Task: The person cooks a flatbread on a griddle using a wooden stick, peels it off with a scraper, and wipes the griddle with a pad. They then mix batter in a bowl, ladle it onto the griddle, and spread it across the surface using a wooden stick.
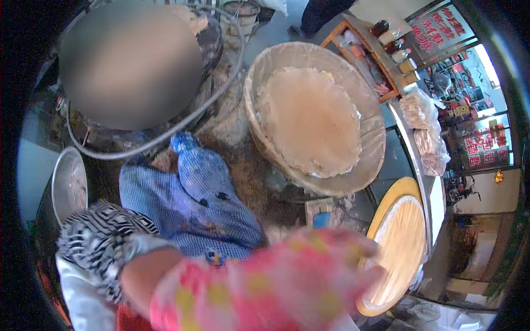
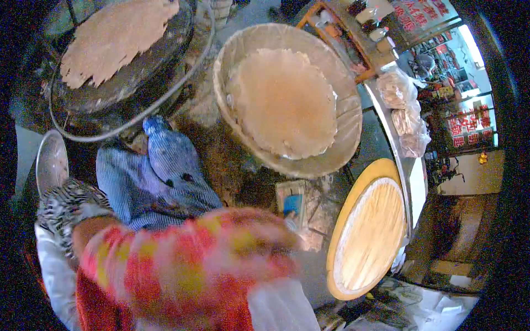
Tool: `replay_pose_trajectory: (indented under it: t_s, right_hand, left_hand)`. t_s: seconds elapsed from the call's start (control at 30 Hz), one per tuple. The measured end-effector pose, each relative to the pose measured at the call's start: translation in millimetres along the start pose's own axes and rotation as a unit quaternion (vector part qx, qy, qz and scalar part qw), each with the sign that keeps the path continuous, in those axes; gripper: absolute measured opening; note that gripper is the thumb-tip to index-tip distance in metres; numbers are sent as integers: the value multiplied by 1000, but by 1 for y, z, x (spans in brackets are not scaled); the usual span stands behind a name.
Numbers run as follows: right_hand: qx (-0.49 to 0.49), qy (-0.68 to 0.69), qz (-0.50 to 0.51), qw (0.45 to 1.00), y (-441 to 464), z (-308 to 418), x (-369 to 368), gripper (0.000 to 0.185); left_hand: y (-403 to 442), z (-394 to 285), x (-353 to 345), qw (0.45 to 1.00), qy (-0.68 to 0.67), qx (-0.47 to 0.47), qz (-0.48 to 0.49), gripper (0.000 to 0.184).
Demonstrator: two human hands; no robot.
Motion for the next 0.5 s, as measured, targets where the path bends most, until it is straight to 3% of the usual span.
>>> replay_pose_trajectory:
  t_s: [0.07,0.13,0.2,0.37,0.43,0.5]
  right_hand:
    - [21,-57,-50,997,-16,38,10,62]
    - [29,-91,-71,993,-16,27,9,65]
    - [95,-115,-213,966,-11,31,-4,60]
    - [92,-73,-212,970,-12,30,-6,64]
    - [60,-146,-166,973,-10,27,-1,64]
    - [106,-184,-193,958,-34,45,22,60]
  left_hand:
    - [19,-16,-22,999,-9,-39,19,52]
    - [26,-27,-37,997,-15,-70,28,52]
    - [27,-30,-42,997,-10,-77,25,52]
    - [19,-28,-39,996,15,-85,14,51]
    - [16,-22,-34,996,22,-87,6,51]
    - [12,-16,-27,996,35,-86,-4,51]
Point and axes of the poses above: each hand's wrist, its own y-axis towards the middle knuckle, its own x-axis out of the back of the hand, z = x × y, the point moved 5 cm from there along y, towards the middle knuckle, and after that the axes turned 8 degrees about y, right-handed, at the moved point
